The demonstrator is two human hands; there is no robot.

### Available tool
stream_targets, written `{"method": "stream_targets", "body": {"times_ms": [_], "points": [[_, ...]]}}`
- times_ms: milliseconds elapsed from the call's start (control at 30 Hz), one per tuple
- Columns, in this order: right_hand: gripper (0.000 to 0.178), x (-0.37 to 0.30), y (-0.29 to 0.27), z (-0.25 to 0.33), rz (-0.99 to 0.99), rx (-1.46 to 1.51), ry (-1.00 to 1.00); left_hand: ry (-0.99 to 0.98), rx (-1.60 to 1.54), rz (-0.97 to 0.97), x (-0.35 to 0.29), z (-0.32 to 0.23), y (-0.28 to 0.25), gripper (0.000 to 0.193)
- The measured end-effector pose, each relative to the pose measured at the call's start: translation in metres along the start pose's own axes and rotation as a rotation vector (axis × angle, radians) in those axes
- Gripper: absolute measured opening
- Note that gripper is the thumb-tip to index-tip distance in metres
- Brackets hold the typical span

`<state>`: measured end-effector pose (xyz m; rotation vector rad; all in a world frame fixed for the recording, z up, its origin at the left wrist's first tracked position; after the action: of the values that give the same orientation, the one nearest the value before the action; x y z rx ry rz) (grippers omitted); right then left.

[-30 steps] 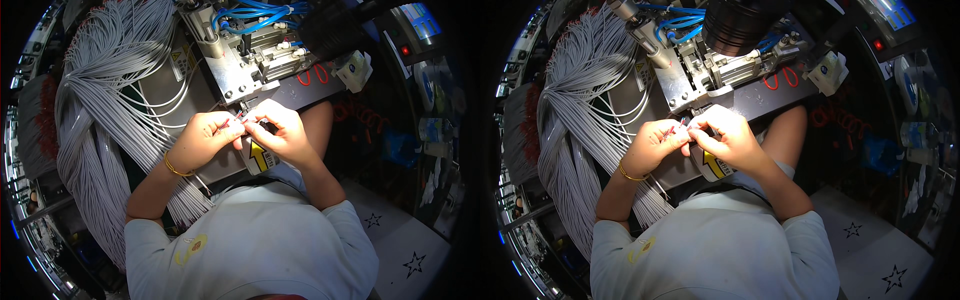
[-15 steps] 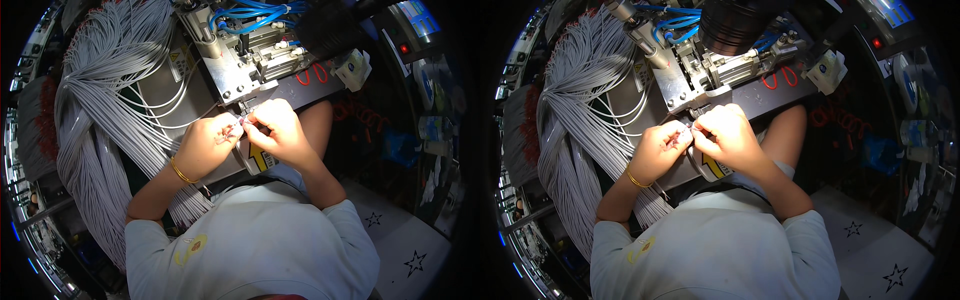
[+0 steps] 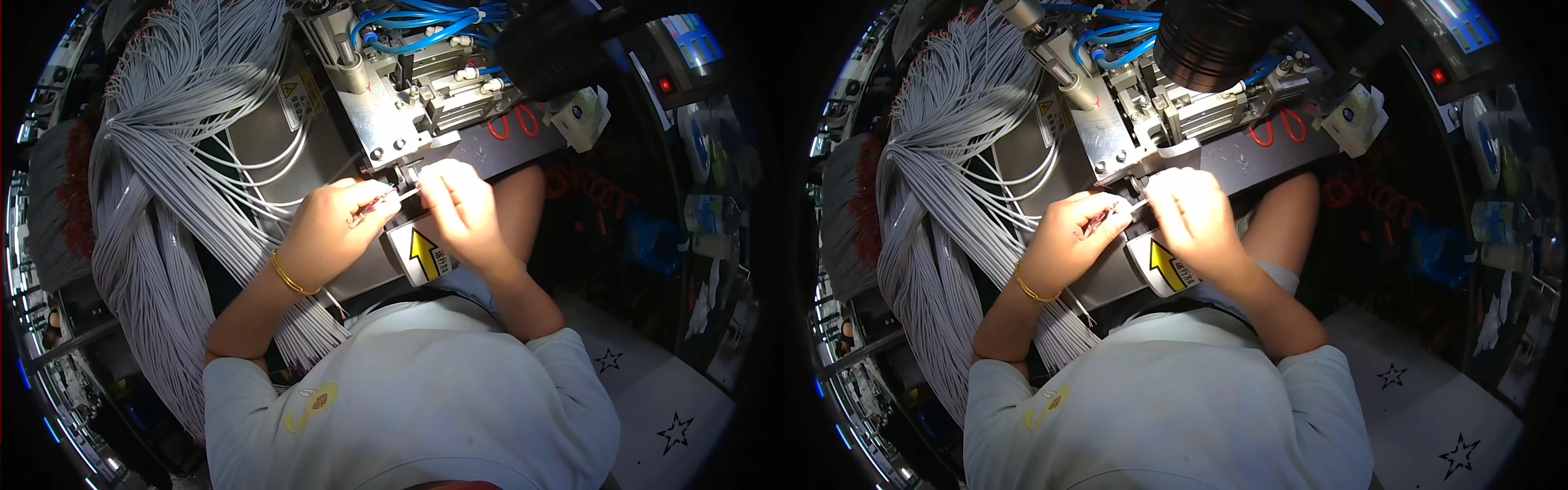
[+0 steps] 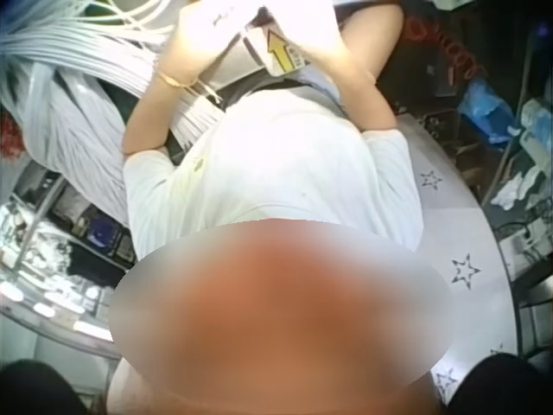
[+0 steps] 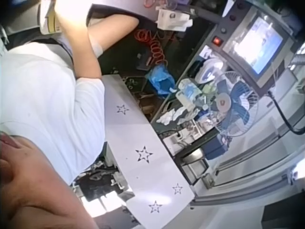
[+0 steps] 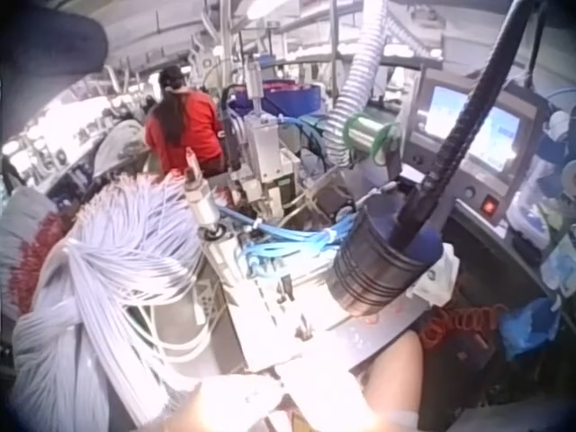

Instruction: The person feeds multiple wires into an automated crimping and connector machine for assembly, creating a wiring harness.

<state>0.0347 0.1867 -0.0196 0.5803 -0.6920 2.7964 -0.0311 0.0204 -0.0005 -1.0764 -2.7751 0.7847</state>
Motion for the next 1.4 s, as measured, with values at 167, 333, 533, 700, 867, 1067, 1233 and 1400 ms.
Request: {"method": "stream_targets", "body": {"times_ms": [167, 333, 533, 700, 867, 1067, 1233, 1400], "points": [[0.013, -0.012, 0.001, -0.031, -0.006, 0.078, 0.285, 0.039, 0.237, 0.014, 0.001, -0.002, -0.004, 0.018], [0.015, -0.008, 0.004, -0.035, 0.104, -0.036, 0.215, -0.029, 0.287, 0.021, -0.003, -0.003, -0.002, 0.018], [0.015, -0.008, 0.009, -0.045, 0.115, 0.091, 0.295, 0.064, 0.367, -0.041, -0.003, 0.006, 0.002, 0.017], [0.016, -0.004, 0.007, -0.041, 0.082, -0.035, 0.176, 0.092, 0.39, -0.059, -0.002, 0.004, 0.002, 0.018], [0.015, 0.0, -0.002, -0.036, 0.207, 0.067, 0.202, 0.057, 0.394, -0.029, -0.002, 0.01, 0.002, 0.018], [0.011, -0.005, -0.003, -0.041, 0.179, 0.135, 0.35, 0.153, 0.379, -0.108, 0.003, 0.009, -0.002, 0.018], [0.008, 0.004, 0.0, -0.005, 0.069, -0.069, -0.015, -0.111, -0.012, 0.084, 0.004, 0.007, 0.0, 0.022], [0.01, -0.002, 0.003, -0.002, 0.076, 0.069, -0.016, 0.053, -0.034, 0.077, 0.003, 0.003, 0.0, 0.021]]}}
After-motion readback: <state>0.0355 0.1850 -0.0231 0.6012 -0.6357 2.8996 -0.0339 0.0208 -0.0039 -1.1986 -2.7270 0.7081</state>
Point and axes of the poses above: each hand's wrist, its own x-axis towards the middle knuckle, its own y-axis out of the palm, z = x × y, the point moved 3 cm from there along x, towards the middle knuckle, and after that the axes turned 2 degrees about -y, right-handed, at the moved point
